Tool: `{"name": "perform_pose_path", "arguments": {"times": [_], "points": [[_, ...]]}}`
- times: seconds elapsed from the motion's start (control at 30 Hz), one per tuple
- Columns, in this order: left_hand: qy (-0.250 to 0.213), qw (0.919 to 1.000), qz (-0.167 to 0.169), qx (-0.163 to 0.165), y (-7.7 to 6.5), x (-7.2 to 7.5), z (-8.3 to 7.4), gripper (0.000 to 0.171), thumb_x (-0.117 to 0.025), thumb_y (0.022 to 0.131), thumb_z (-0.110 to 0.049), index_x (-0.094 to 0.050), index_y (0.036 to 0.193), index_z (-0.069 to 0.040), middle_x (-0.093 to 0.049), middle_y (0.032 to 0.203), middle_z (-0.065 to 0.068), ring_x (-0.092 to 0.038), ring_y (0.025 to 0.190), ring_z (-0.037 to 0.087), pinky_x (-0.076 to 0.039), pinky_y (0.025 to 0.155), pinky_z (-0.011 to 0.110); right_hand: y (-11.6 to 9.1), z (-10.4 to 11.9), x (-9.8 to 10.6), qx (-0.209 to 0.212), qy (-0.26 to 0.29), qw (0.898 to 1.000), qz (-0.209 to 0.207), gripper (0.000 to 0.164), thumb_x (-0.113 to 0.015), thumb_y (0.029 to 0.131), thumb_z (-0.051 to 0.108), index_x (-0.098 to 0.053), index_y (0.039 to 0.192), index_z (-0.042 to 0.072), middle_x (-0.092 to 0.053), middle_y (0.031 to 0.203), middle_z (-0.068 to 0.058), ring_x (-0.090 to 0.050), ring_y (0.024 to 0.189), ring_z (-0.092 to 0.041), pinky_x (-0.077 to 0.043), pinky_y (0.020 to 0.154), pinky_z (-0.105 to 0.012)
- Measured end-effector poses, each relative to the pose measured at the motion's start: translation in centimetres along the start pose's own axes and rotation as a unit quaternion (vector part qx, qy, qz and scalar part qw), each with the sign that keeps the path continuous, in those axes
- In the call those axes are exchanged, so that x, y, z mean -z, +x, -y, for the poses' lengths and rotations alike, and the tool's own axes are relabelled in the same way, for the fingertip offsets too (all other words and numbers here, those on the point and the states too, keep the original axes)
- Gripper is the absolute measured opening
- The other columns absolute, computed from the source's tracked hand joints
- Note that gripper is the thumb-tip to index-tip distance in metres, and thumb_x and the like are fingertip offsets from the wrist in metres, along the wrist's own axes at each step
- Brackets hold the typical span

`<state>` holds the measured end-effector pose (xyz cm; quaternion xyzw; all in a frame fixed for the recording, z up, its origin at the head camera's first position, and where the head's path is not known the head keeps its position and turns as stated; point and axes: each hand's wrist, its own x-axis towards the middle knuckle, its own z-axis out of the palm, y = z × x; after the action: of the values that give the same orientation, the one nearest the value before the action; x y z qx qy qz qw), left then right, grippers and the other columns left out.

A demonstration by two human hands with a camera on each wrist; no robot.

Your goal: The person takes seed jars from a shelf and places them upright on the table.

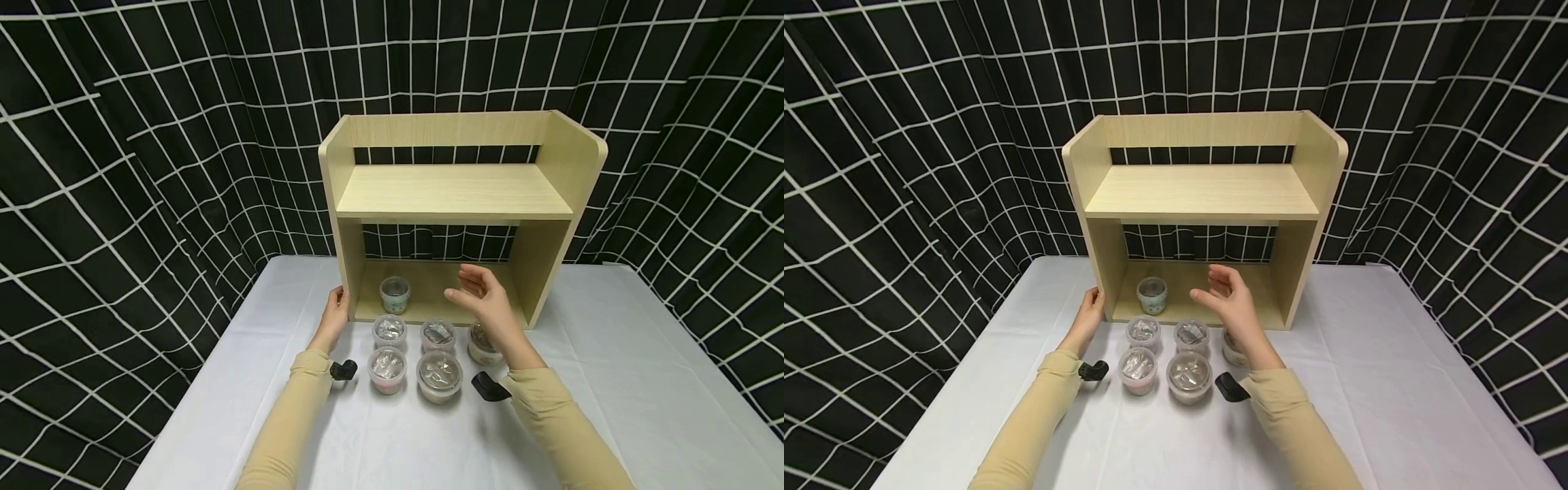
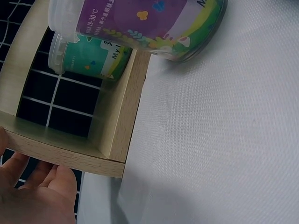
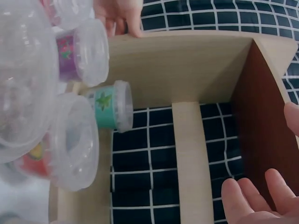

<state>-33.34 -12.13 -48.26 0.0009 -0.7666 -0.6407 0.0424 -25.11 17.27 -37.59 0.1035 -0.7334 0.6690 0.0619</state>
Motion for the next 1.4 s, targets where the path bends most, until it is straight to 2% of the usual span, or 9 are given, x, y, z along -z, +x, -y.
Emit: {"name": "perform_pose_path", "arguments": {"times": [0.2, 0.37, 0.47, 0.5, 0.6, 0.73, 0.87, 1.1, 1.4], "points": [[0.002, 0.9999, 0.009, -0.009, 0.2, 0.0, 0.1, 0.048, -0.032, 0.103, -0.029, -0.026, 0.14, 0.002, -0.032, 0.138, 0.023, -0.029, 0.128, 0.035, -0.027, 0.102, 0.048, 1.0, 0.4, -0.7, -0.001, 0.009, 1.0, 0.001, 0.064, -0.072, 0.083, 0.018, -0.037, 0.134, 0.004, -0.039, 0.134, -0.011, -0.036, 0.126, -0.023, -0.032, 0.102, -0.035], [-0.002, 0.9999, 0.012, -0.011, 0.1, 0.0, 0.1, 0.048, -0.032, 0.103, -0.029, -0.027, 0.14, 0.001, -0.032, 0.139, 0.022, -0.029, 0.128, 0.035, -0.026, 0.103, 0.049, 1.9, 0.5, -1.5, 0.005, 0.006, 1.0, 0.01, 0.063, -0.072, 0.083, 0.016, -0.037, 0.133, 0.002, -0.039, 0.135, -0.013, -0.035, 0.127, -0.027, -0.031, 0.102, -0.037], [0.001, 0.9997, 0.006, -0.022, 0.1, 0.0, 0.4, 0.05, -0.032, 0.102, -0.033, -0.029, 0.139, 0.0, -0.034, 0.137, 0.022, -0.03, 0.127, 0.035, -0.028, 0.102, 0.05, 2.3, 0.3, -2.1, 0.002, -0.002, 1.0, 0.017, 0.063, -0.072, 0.083, 0.017, -0.038, 0.134, 0.003, -0.039, 0.135, -0.013, -0.034, 0.128, -0.028, -0.032, 0.102, -0.04], [0.004, 0.9993, 0.001, -0.037, 0.1, 0.0, 0.6, 0.051, -0.032, 0.102, -0.036, -0.03, 0.138, 0.0, -0.035, 0.135, 0.021, -0.033, 0.125, 0.034, -0.031, 0.099, 0.047, 2.5, 0.2, -2.3, -0.001, -0.005, 1.0, 0.019, 0.063, -0.072, 0.082, 0.018, -0.038, 0.134, 0.003, -0.039, 0.135, -0.013, -0.034, 0.128, -0.028, -0.033, 0.101, -0.04], [0.009, 0.999, 0.0, -0.043, 0.2, 0.0, 0.8, 0.054, -0.032, 0.101, -0.04, -0.03, 0.138, -0.001, -0.035, 0.135, 0.021, -0.033, 0.124, 0.034, -0.032, 0.099, 0.047, 3.0, 0.1, -2.8, -0.009, -0.012, 1.0, 0.024, 0.064, -0.073, 0.082, 0.018, -0.038, 0.134, 0.003, -0.039, 0.135, -0.014, -0.034, 0.127, -0.028, -0.033, 0.101, -0.04], [0.005, 0.9998, 0.009, -0.02, 0.1, 0.0, 0.5, 0.052, -0.032, 0.102, -0.036, -0.027, 0.14, -0.001, -0.032, 0.138, 0.021, -0.03, 0.127, 0.035, -0.028, 0.101, 0.05, 3.5, 0.2, -3.3, -0.017, -0.03, 0.999, 0.029, 0.066, -0.073, 0.081, 0.018, -0.037, 0.134, 0.003, -0.038, 0.136, -0.014, -0.035, 0.127, -0.029, -0.034, 0.1, -0.04], [0.004, 0.9999, 0.01, -0.007, 0.0, 0.1, 0.3, 0.049, -0.032, 0.103, -0.03, -0.027, 0.14, 0.0, -0.033, 0.137, 0.022, -0.031, 0.126, 0.035, -0.028, 0.101, 0.049, 4.0, 0.4, -3.7, -0.025, -0.047, 0.998, 0.034, 0.068, -0.073, 0.081, 0.019, -0.036, 0.135, 0.002, -0.036, 0.136, -0.015, -0.033, 0.127, -0.032, -0.034, 0.1, -0.041], [0.014, 0.9998, 0.012, -0.004, 0.0, 0.1, 0.4, 0.049, -0.031, 0.103, -0.032, -0.026, 0.141, -0.001, -0.032, 0.139, 0.02, -0.03, 0.127, 0.034, -0.028, 0.102, 0.048, 4.3, 0.6, -4.0, -0.04, -0.057, 0.997, 0.033, 0.068, -0.072, 0.082, 0.018, -0.035, 0.136, 0.0, -0.035, 0.138, -0.019, -0.032, 0.128, -0.033, -0.031, 0.102, -0.042], [0.009, 0.9999, 0.008, -0.007, 0.0, 0.1, 0.3, 0.049, -0.032, 0.103, -0.031, -0.026, 0.141, 0.0, -0.033, 0.138, 0.021, -0.03, 0.127, 0.035, -0.029, 0.101, 0.049, 4.9, 0.1, -5.1, -0.062, -0.09, 0.993, 0.051, 0.071, -0.071, 0.083, 0.021, -0.033, 0.139, 0.003, -0.033, 0.14, -0.02, -0.032, 0.127, -0.034, -0.035, 0.099, -0.044]]}}
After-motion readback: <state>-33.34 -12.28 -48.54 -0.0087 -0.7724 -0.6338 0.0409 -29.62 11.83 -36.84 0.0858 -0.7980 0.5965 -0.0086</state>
